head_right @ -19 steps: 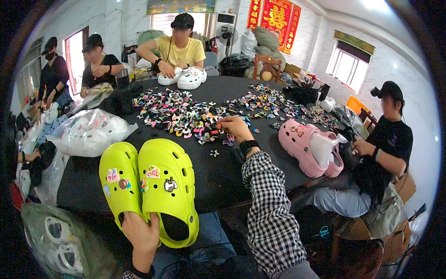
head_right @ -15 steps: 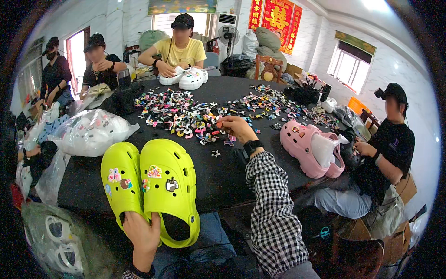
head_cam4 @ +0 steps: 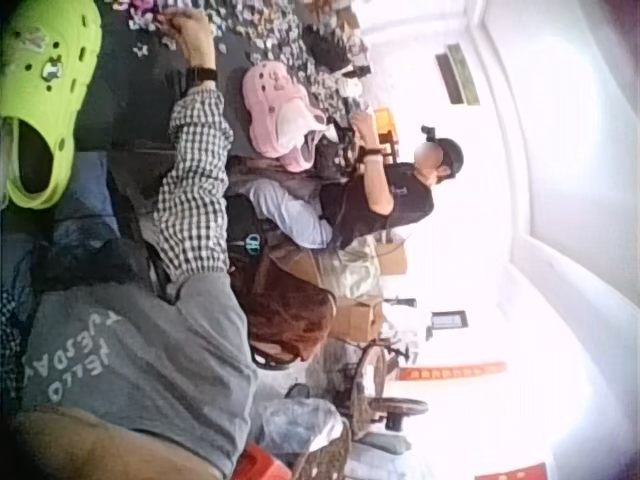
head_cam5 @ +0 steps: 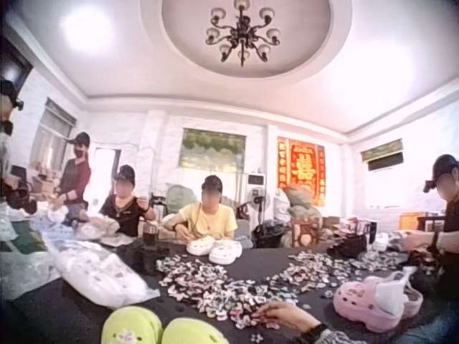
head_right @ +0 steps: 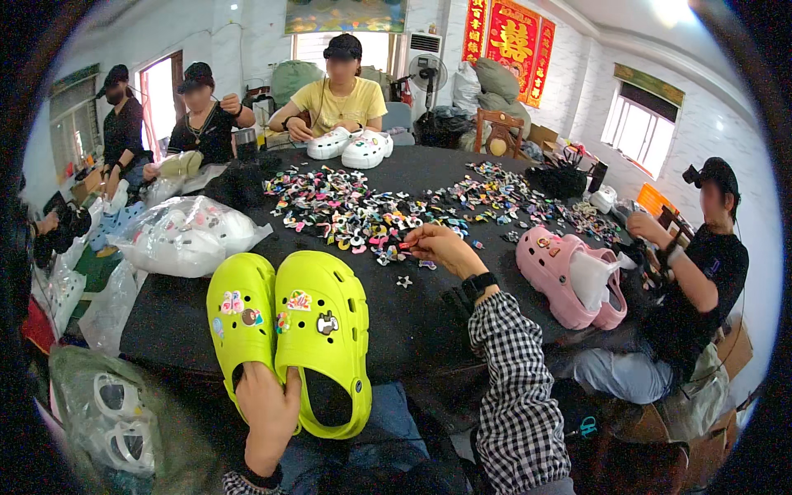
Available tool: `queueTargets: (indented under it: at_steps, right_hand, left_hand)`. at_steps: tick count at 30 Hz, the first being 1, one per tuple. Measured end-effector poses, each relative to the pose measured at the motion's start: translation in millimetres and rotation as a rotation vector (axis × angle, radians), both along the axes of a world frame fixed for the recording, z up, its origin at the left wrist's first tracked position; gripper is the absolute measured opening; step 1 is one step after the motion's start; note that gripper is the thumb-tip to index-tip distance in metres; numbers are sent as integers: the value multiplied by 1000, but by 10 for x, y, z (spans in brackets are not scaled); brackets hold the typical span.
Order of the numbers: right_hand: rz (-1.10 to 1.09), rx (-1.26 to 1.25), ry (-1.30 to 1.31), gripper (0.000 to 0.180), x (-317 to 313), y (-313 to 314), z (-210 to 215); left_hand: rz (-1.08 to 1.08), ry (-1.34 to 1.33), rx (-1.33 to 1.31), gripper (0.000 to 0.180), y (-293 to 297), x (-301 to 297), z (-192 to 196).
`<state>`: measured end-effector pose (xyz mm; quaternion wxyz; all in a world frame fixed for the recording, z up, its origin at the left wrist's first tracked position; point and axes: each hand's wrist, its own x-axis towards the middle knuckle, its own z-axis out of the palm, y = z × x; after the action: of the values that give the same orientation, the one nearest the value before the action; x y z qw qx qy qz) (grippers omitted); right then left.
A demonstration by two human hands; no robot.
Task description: Attaching decorative charms to clogs in a workshop.
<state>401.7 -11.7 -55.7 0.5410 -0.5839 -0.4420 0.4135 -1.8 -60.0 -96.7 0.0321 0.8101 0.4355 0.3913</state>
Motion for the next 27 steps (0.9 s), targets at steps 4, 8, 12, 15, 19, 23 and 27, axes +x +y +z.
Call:
queueTargets:
  at_steps: [4,8,12,15,19,23,27]
  right_hand:
    - [9,-49,-82,27,-79,-16,9]
    - [-50,-20,-126,25,-58,-71,-16]
    - [-66,-2,-217,26,-177,-19,13]
    - [-48,-20,-271,27,-206,-41,16]
    - [-7,-27,-405,24,-246,-17,30]
    - [9,65,-517,18,-131,39,-86]
    - [56,108,-559,16,-149,100,-174]
  left_hand:
    - [25,44,29,39,-5,-22,73]
    - [-81,100,76,37,41,12,238]
    - [-147,148,99,35,148,-12,396]
    - [-181,203,35,37,179,-7,436]
    - [-150,170,54,38,188,-14,378]
    - [-111,135,87,39,210,30,324]
    - [-88,74,91,41,235,3,286]
